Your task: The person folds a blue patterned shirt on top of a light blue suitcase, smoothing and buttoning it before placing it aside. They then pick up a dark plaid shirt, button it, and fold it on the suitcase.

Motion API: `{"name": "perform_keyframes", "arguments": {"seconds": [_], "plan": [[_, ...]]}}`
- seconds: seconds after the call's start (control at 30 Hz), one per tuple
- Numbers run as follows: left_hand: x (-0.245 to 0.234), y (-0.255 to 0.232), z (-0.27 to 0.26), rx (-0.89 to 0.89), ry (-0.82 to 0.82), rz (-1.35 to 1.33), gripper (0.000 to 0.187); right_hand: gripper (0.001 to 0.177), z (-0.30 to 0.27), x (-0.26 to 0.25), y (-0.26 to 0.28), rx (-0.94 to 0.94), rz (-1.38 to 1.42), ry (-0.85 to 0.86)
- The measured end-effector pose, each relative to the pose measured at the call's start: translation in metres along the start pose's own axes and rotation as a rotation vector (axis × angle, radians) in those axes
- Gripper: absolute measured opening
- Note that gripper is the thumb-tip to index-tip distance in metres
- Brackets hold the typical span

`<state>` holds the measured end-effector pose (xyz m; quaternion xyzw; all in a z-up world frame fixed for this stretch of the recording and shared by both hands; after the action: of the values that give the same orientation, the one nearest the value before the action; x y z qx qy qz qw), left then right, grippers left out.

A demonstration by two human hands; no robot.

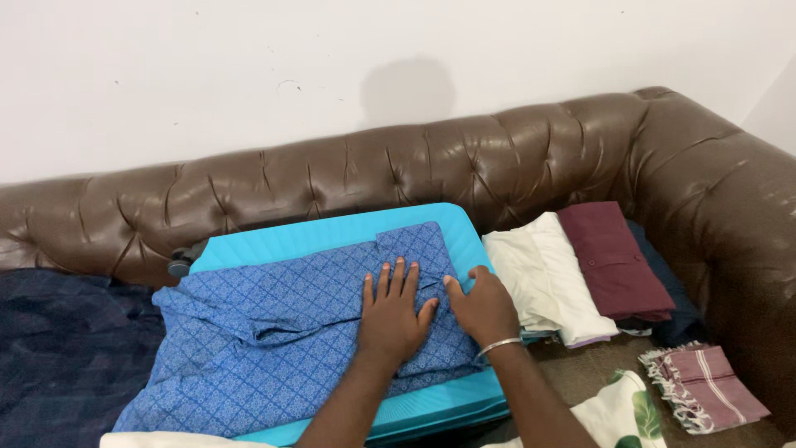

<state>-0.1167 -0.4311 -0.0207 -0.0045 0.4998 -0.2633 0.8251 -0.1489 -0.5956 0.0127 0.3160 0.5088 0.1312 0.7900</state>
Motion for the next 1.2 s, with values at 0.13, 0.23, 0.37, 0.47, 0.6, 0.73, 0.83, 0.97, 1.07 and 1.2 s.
{"name": "perform_keyframes", "arguments": {"seconds": [0.13, 0.23, 0.37, 0.47, 0.6, 0.73, 0.83, 0.97, 1.07, 1.2], "plan": [[0.002, -0.003, -0.005, -0.026, 0.014, 0.080, 0.079, 0.054, 0.009, 0.010, -0.015, 0.143, 0.020, 0.253], [0.001, -0.005, -0.006, -0.059, 0.009, 0.078, 0.081, 0.043, 0.015, 0.023, -0.031, -0.021, 0.010, 0.213], [0.011, -0.007, -0.005, -0.094, 0.022, 0.068, 0.080, 0.028, 0.021, 0.035, -0.041, -0.061, 0.310, 0.100], [0.023, -0.023, 0.004, -0.130, 0.033, 0.010, 0.079, 0.020, 0.026, 0.026, -0.035, -0.143, 0.401, -0.047], [0.041, -0.058, 0.026, -0.139, 0.053, -0.019, 0.079, 0.017, 0.036, -0.004, -0.043, -0.136, 0.369, -0.134], [0.058, -0.094, 0.038, -0.138, 0.089, -0.136, 0.079, 0.017, 0.043, -0.035, -0.059, -0.109, 0.354, -0.165], [0.054, -0.087, 0.038, -0.100, 0.034, -0.303, 0.075, 0.021, 0.039, -0.044, -0.050, -0.060, 0.531, -0.078], [0.048, -0.056, 0.036, -0.364, 0.053, -1.033, 0.064, 0.033, 0.032, -0.038, -0.009, -0.147, 0.514, 0.110], [0.035, -0.019, 0.046, -0.558, 0.006, -1.307, 0.053, 0.036, 0.021, -0.029, 0.019, -0.188, 0.622, 0.346], [0.022, 0.015, 0.057, -0.805, 0.245, -1.336, 0.043, 0.032, 0.013, -0.014, 0.025, -0.187, 0.508, 0.228]]}}
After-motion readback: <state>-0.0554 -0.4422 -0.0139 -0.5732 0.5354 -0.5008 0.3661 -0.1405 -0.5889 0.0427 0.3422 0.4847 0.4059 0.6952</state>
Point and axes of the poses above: each hand's wrist, its own z-axis towards the middle knuckle, its own x-axis out of the palm, y = z × x, the point moved 2 cm from there along z, towards the middle knuckle, and after that the axes turned 9 degrees about -x, right-handed, at the moved point
